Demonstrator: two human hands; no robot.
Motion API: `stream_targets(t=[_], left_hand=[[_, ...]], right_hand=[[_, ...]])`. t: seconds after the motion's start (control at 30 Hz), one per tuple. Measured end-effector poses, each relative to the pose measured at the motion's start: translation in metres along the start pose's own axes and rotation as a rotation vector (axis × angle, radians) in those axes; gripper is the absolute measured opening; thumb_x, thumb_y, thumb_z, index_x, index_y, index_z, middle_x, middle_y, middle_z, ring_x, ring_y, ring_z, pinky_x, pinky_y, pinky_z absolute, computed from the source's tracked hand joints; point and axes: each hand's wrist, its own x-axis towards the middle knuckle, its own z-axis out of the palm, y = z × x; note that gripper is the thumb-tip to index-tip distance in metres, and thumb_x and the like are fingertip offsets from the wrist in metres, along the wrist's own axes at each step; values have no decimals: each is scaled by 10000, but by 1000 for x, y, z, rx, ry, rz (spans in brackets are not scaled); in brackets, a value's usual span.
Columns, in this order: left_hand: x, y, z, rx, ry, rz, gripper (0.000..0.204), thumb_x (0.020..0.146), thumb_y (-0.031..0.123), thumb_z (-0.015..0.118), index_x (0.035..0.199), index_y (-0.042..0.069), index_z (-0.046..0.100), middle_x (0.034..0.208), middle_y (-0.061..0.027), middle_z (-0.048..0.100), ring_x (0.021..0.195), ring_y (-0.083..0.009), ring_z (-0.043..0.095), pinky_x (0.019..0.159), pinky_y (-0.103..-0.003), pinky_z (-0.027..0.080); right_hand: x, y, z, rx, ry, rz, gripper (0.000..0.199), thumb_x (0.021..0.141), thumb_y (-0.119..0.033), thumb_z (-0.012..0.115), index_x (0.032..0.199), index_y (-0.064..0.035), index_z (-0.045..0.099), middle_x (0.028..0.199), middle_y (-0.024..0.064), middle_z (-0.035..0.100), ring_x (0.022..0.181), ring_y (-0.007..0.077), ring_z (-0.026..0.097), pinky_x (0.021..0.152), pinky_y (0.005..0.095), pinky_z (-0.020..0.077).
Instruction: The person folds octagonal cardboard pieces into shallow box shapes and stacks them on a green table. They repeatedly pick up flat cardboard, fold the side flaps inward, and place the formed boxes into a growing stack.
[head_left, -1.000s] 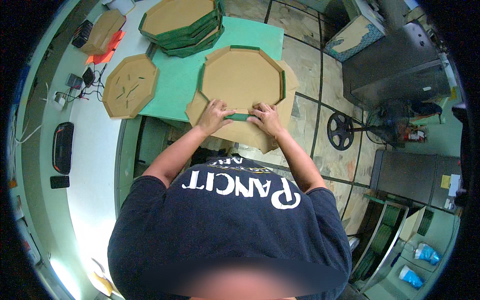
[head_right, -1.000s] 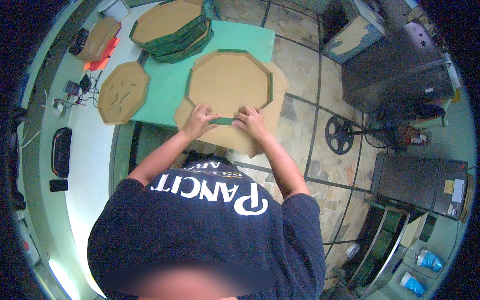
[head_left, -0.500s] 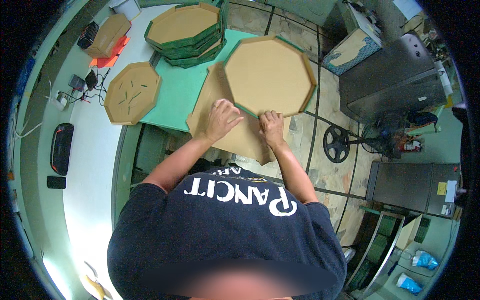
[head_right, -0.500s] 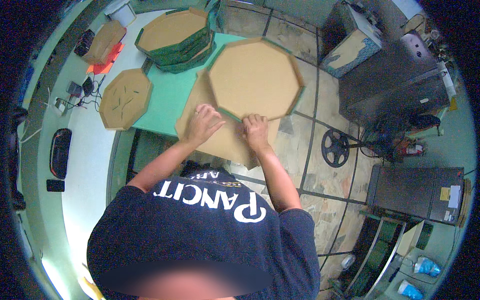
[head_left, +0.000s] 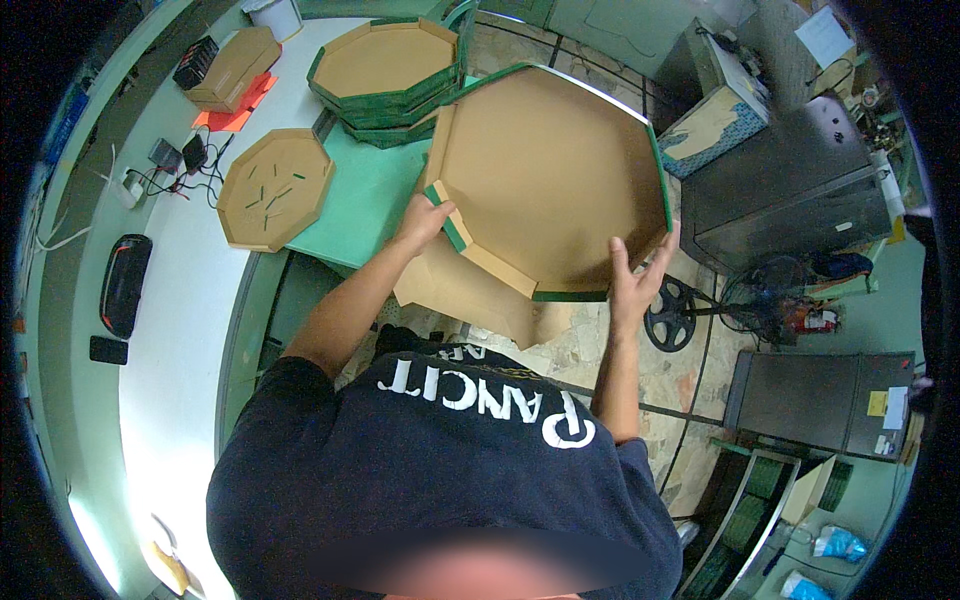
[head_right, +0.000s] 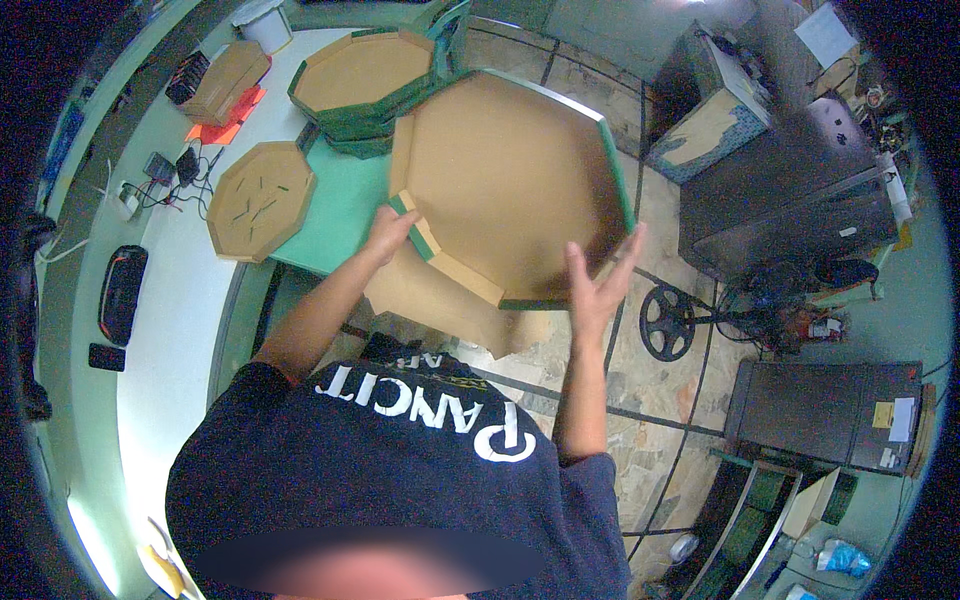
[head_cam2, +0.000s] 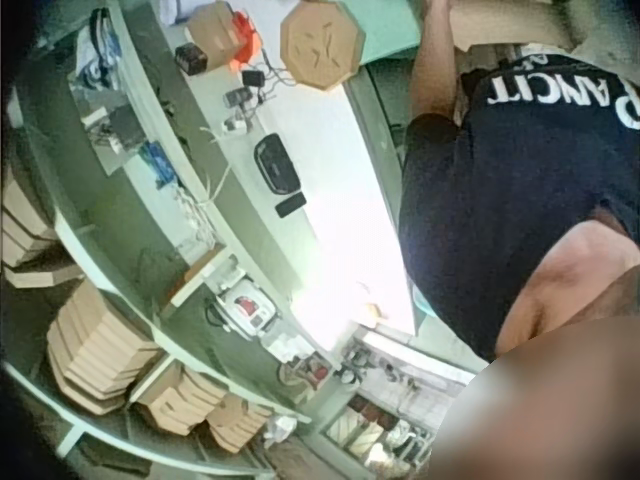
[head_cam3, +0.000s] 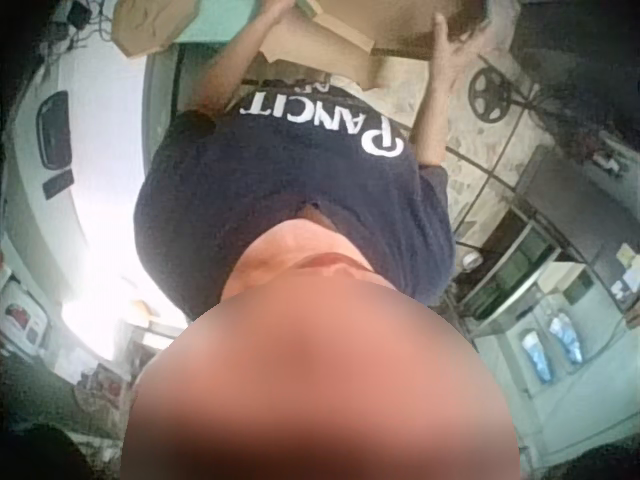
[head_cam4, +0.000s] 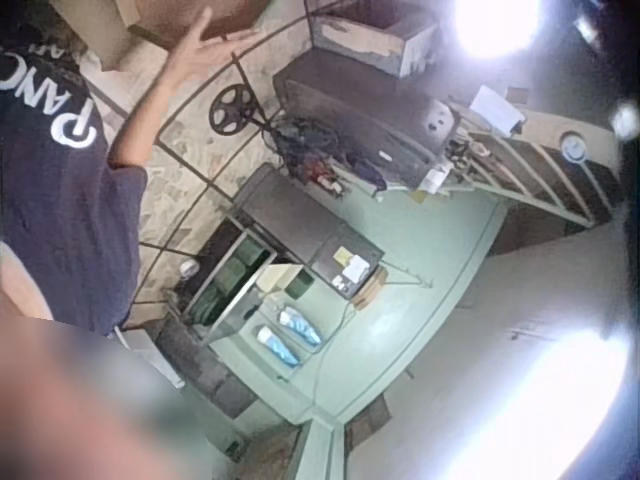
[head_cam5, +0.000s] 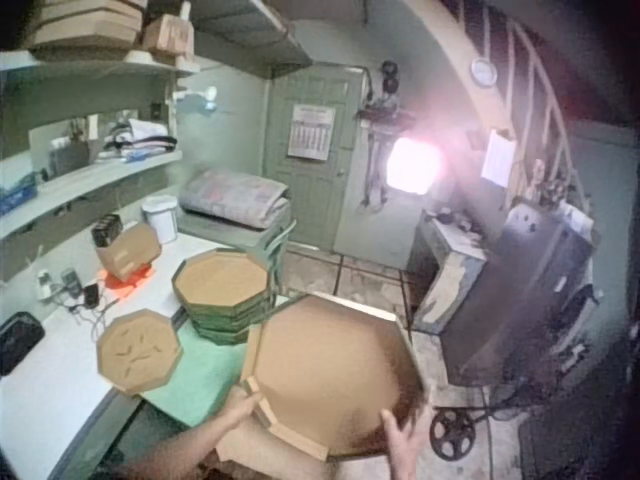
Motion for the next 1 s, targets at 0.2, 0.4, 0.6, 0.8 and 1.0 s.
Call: stream_targets(t=[0.2, 0.4, 0.6, 0.8, 1.0], left_hand=[[-5, 14, 6, 284, -25, 80, 285, 778, 210, 663, 959, -9, 673, 871, -130, 703, 814, -247, 682, 735, -368, 525], [-6, 32, -9, 222, -123, -6, 404, 817, 272, 691, 1117, 10, 625, 1028, -107, 676, 918, -236, 650, 783, -358, 517], [1, 38, -54, -401, 433, -223, 612, 943, 534, 523, 1190, -23, 576, 1115, -90, 626, 847, -187, 613, 755, -344, 494], [28, 10, -149, -317, 578, 119, 439, 974, 414, 517, 1105, 22, 664, 857, -76, 672, 770, -176, 618, 742, -318, 503], [27, -27, -261, 653, 821, 103, 424, 866, 396, 647, 1192, 126, 623, 1067, -111, 636, 1064, -301, 591, 889, -471, 473]], right_hand=[[-9, 13, 0, 302, -26, 265, 500, 941, -226, 613, 1332, 43, 458, 1268, 127, 556, 1127, 216, 524, 1004, 330, 379], [-4, 39, 13, 390, -8, 454, 550, 967, -367, 551, 1330, 39, 473, 1296, 133, 545, 1172, 241, 514, 1024, 355, 367], [3, 55, 68, 872, -111, 638, 595, 947, -505, 538, 1267, -4, 513, 1177, 107, 576, 1068, 223, 567, 916, 362, 465], [16, 46, 166, 865, -258, 603, 428, 1016, -348, 438, 1279, -13, 485, 1198, 78, 563, 1102, 197, 552, 948, 359, 460], [93, 13, 300, 1026, -228, 731, 316, 987, -315, 512, 1177, -63, 508, 1101, 72, 589, 1024, 211, 589, 833, 385, 519]])
